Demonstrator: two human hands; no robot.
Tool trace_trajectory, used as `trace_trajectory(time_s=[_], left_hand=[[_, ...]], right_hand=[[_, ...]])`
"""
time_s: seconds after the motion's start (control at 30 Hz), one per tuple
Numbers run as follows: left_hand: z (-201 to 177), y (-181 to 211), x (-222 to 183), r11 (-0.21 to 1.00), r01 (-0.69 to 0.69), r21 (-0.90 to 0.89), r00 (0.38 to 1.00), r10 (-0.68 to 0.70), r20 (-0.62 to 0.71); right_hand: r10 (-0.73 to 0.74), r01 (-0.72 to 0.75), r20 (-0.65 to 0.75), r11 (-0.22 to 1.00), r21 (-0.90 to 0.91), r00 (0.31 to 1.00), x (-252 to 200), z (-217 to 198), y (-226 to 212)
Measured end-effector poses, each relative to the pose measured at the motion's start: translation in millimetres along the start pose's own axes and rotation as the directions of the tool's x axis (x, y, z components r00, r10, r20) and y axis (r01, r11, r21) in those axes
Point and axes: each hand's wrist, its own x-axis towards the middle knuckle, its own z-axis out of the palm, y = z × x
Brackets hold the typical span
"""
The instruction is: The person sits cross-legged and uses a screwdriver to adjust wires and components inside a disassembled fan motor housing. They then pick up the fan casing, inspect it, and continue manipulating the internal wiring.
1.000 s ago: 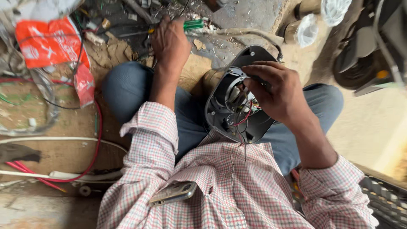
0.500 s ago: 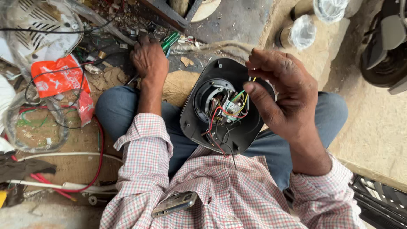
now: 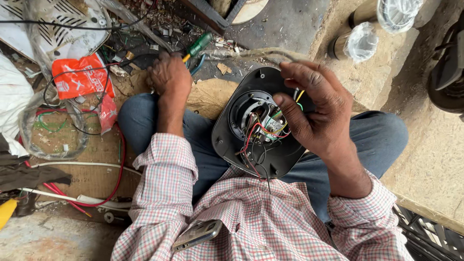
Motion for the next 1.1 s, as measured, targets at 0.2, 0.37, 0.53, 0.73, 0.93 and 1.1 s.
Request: trace_trajectory(time_s=[0.2, 0.37, 0.53, 0.73, 0.93, 1.1], left_hand=[[-108.8, 10.6, -73.9, 0.843, -0.296, -0.450, 0.950, 0.310, -0.044], [-169.3, 33.6, -99.8, 0.718, -0.496, -0.488, 0.864, 0.462, -0.198], [-166.0, 55.0, -92.9, 0.476, -0.511, -0.716, 0.796, 0.576, -0.186], [-78.0, 74.7, -43.9, 0.400, -0.638, -0.658, 0.762, 0.448, -0.467], [-24.6, 79.2, -38.2, 0.199, -0.160, -0.967, 0.835, 0.550, -0.025], [-14.8, 83.5, -43.8, 0.159, 0.012, -0.987, 0.834, 0.543, 0.098]], right_hand=[[0.081, -0.086, 0.029, 0.934, 0.346, 0.996, -7.7, 10.3, 3.7], [0.095, -0.074, -0.069, 0.960, 0.269, 0.993, -2.5, 24.9, -2.2], [0.239, -0.135, -0.200, 0.894, 0.427, 0.950, 0.4, 16.5, -12.9], [-0.133, 0.172, -0.281, 0.978, 0.117, 0.950, -24.2, -24.4, -8.2], [-0.181, 0.174, -0.080, 0.981, -0.086, 0.980, -47.3, -15.6, 18.0], [-0.226, 0.222, 0.001, 0.960, -0.171, 0.974, -48.1, -0.2, 31.9]])
